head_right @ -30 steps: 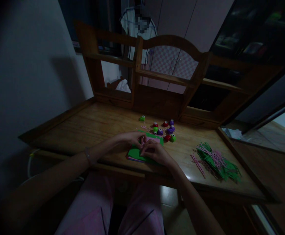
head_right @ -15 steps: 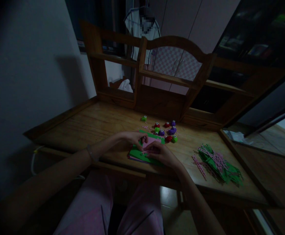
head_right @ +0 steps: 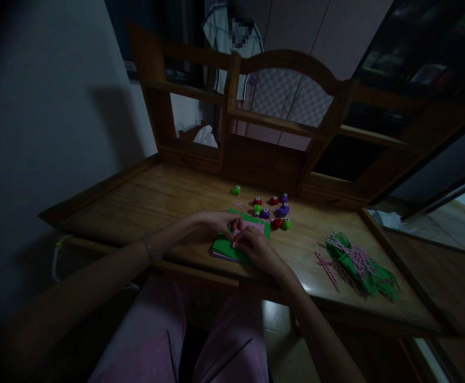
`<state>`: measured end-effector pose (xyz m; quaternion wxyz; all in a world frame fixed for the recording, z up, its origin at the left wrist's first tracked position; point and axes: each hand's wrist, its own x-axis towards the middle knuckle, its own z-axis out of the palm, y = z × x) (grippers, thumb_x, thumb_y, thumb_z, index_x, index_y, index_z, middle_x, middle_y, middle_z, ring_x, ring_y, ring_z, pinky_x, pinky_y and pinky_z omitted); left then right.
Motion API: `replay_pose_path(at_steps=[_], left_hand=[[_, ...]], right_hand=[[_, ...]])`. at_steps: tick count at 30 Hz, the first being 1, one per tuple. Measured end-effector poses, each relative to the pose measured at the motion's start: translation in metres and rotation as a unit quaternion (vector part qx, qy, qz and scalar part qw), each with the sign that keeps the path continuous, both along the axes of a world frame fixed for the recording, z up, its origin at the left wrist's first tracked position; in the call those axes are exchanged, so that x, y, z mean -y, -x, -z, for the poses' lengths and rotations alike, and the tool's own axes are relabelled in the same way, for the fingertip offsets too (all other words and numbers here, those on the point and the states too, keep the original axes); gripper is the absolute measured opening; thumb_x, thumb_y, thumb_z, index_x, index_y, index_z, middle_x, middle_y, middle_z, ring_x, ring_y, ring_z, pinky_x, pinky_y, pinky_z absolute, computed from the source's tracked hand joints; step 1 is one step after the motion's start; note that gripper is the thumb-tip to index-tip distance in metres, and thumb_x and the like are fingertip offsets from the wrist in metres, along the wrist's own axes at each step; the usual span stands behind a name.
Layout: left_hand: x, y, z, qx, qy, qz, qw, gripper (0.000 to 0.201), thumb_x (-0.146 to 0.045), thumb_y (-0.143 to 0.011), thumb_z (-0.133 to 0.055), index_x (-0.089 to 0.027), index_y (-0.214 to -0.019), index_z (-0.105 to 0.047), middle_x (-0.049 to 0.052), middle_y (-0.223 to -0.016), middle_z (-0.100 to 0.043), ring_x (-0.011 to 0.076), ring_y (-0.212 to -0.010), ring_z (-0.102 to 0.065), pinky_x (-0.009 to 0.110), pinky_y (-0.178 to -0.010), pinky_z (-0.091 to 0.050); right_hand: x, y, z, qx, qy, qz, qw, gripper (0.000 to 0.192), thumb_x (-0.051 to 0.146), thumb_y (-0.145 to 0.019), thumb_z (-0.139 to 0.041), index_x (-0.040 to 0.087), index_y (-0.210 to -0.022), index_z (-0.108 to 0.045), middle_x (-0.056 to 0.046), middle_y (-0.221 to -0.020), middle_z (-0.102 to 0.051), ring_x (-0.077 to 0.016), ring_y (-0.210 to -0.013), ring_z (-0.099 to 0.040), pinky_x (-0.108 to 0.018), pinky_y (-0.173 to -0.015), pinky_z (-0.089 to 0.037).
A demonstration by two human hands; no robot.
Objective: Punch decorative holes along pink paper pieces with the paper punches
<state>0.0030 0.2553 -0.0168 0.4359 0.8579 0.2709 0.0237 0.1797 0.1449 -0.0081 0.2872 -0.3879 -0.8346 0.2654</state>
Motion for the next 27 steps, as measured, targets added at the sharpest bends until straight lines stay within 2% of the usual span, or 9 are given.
replay_pose_path(at_steps=[9,15,20,27], left_hand=[[-0.004,-0.003,0.004,0.006,0.000,0.010,1.000,0.051,-0.020,-0.054,-0.074,-0.015,-0.099,-0.051,0.001,-0.091,-0.057,0.0159,-0.084,-0.053,0.022,-0.069,-0.043],[-0.005,-0.003,0.004,-0.008,-0.019,0.014,1.000,0.050,-0.025,-0.055,-0.074,-0.017,-0.098,-0.050,0.001,-0.093,-0.058,0.0154,-0.085,-0.053,0.022,-0.072,-0.042],[-0.002,-0.002,-0.001,-0.011,-0.013,0.019,1.000,0.048,-0.027,-0.057,-0.072,-0.017,-0.099,-0.052,0.002,-0.095,-0.057,0.0165,-0.087,-0.053,0.024,-0.073,-0.042],[0.003,-0.002,-0.012,-0.053,-0.030,0.020,0.998,0.057,-0.038,-0.055,-0.075,-0.017,-0.102,-0.050,0.003,-0.100,-0.056,0.0169,-0.087,-0.051,0.023,-0.070,-0.042]], right_hand=[[-0.003,-0.001,0.007,-0.014,-0.019,-0.025,0.999,0.007,0.022,-0.089,-0.052,0.020,-0.088,-0.059,-0.006,-0.093,-0.059,-0.0190,-0.089,-0.054,-0.034,-0.082,-0.042],[-0.003,-0.001,0.003,-0.025,-0.009,-0.044,0.999,0.008,0.022,-0.089,-0.051,0.020,-0.089,-0.059,-0.007,-0.095,-0.059,-0.0200,-0.093,-0.054,-0.036,-0.085,-0.042],[0.001,-0.010,-0.002,-0.022,0.023,-0.055,0.998,0.012,0.027,-0.089,-0.052,0.021,-0.091,-0.062,-0.008,-0.097,-0.060,-0.0216,-0.098,-0.054,-0.039,-0.088,-0.043],[0.004,-0.024,0.002,-0.020,0.034,-0.025,0.999,0.013,0.033,-0.085,-0.059,0.022,-0.089,-0.065,-0.007,-0.103,-0.056,-0.0215,-0.100,-0.054,-0.038,-0.090,-0.043]])
